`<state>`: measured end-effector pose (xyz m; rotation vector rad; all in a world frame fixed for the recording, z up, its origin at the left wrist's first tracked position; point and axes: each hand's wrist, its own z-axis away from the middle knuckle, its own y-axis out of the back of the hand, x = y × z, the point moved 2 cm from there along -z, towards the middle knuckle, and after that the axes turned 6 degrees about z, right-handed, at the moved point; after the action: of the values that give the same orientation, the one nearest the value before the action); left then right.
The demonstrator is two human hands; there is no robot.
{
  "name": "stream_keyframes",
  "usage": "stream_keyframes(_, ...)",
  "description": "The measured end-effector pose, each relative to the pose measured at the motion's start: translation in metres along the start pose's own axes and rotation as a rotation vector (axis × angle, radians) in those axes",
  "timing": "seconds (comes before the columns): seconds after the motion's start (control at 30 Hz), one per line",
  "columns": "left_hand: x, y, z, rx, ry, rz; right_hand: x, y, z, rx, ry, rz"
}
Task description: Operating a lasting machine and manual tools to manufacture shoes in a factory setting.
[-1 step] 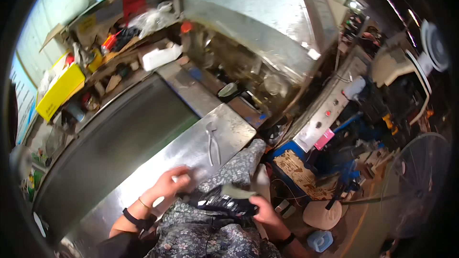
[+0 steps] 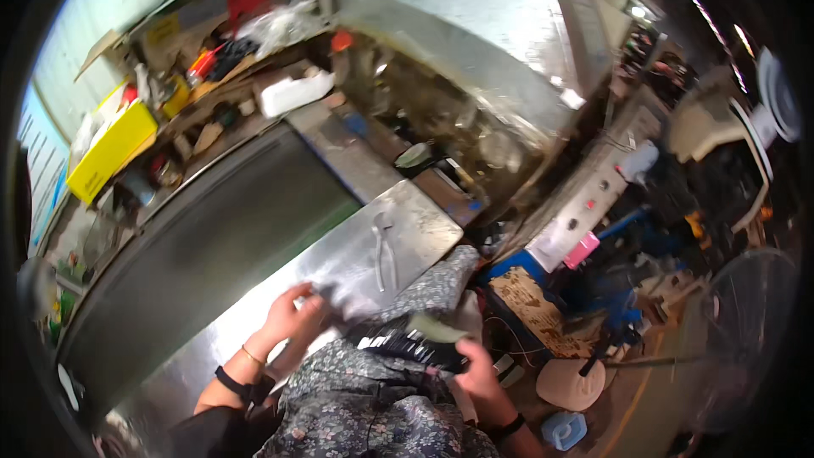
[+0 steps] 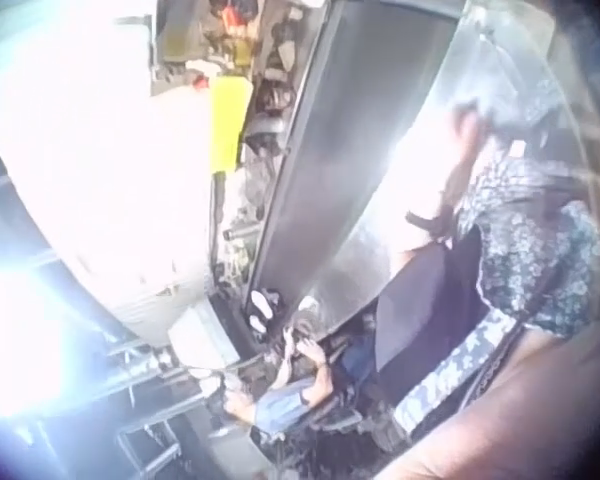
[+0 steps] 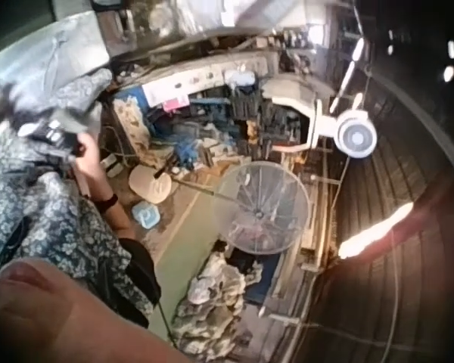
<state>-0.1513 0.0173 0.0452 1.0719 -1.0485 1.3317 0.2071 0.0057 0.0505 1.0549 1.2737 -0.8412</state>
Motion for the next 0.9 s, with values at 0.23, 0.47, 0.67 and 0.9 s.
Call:
stream_keyframes(0.23,-0.083,0.117,0.081,0.566,0.138,-0.215,0.0,0.024,-0.196,0.44,-0.113,-0.018)
stream_keyframes(0.47,-0.086,0.256,0.229,1.289,-0.035,-1.264,0.078,-0.033,-0.259,-0.099,-0.138,0.185)
stream_keyframes(0.67,-0.13,0.303,0.288,1.395,0.701,-0.836,0.047,-0.089,-0.116,-0.226,-0.109,0.525)
stream_keyframes(0.9,-0.119,0.137,0.063,0.665,0.057,-1.284,0.029,-0.08,-0.049,-0.167,0.202,0.555)
